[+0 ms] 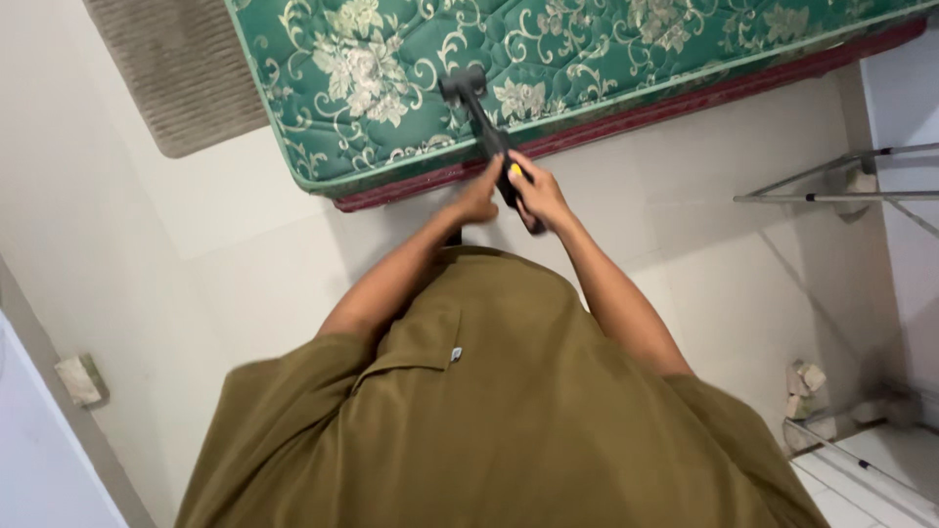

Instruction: The person uses a handheld vacuum cleaner to clean the surface of a green floral-patterned mattress. They move the vacuum back and forth across the mattress in a systematic manner, covering different sections of the surface.

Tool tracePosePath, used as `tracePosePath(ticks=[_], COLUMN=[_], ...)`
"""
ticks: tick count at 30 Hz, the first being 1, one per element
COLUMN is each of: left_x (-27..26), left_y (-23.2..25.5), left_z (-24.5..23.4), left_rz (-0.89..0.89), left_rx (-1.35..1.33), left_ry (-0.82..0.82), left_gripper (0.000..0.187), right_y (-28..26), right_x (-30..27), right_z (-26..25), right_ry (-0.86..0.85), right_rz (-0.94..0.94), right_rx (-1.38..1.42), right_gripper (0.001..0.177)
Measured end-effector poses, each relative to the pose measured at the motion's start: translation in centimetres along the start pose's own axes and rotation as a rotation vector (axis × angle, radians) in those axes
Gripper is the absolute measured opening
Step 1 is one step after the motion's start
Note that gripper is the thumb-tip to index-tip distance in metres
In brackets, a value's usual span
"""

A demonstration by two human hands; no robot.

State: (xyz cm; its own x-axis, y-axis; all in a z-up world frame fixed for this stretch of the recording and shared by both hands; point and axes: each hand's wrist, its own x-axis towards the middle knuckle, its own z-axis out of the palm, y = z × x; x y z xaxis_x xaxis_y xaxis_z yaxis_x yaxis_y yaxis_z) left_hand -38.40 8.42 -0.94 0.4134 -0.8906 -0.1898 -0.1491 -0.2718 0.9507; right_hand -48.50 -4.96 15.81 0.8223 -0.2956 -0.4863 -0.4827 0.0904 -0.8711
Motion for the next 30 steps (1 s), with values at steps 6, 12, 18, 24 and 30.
tracePosePath(ticks=[6,12,18,24,30], left_x=[-1.9,-10.5,-7.9,-6.5,-10.6], left_y=[-0.5,0.5,-1.4,-0.2,-1.3], left_z=[-1.3,3.7,-0.7,-3.3,-2.9], left_rz=[-0.039,-0.026,0.100,-0.296,-0.088], left_rx=[0.262,-0.022,0.216,0.261,0.143], left_ry=[0.034,-0.026,0.207,-0.024,-0.183], left_gripper=[0.103,0.103,0.109,0.103,0.104], right_y=[1.5,3.7,1.7,0.8,0.0], right_x=[-0.6,-8.8,-3.5,-2.2,-5.9], right_z=[2.0,4.3,7.2,6.1,7.3], right_ry=[0.006,0.010,0.016,-0.058,-0.049], right_rz=[-0.019,0.125,0.062,-0.007,0.161], right_rx=[-0.003,0.054,0.065,-0.024,-0.007], right_gripper=[0.052,0.051,0.050,0.051,0.051])
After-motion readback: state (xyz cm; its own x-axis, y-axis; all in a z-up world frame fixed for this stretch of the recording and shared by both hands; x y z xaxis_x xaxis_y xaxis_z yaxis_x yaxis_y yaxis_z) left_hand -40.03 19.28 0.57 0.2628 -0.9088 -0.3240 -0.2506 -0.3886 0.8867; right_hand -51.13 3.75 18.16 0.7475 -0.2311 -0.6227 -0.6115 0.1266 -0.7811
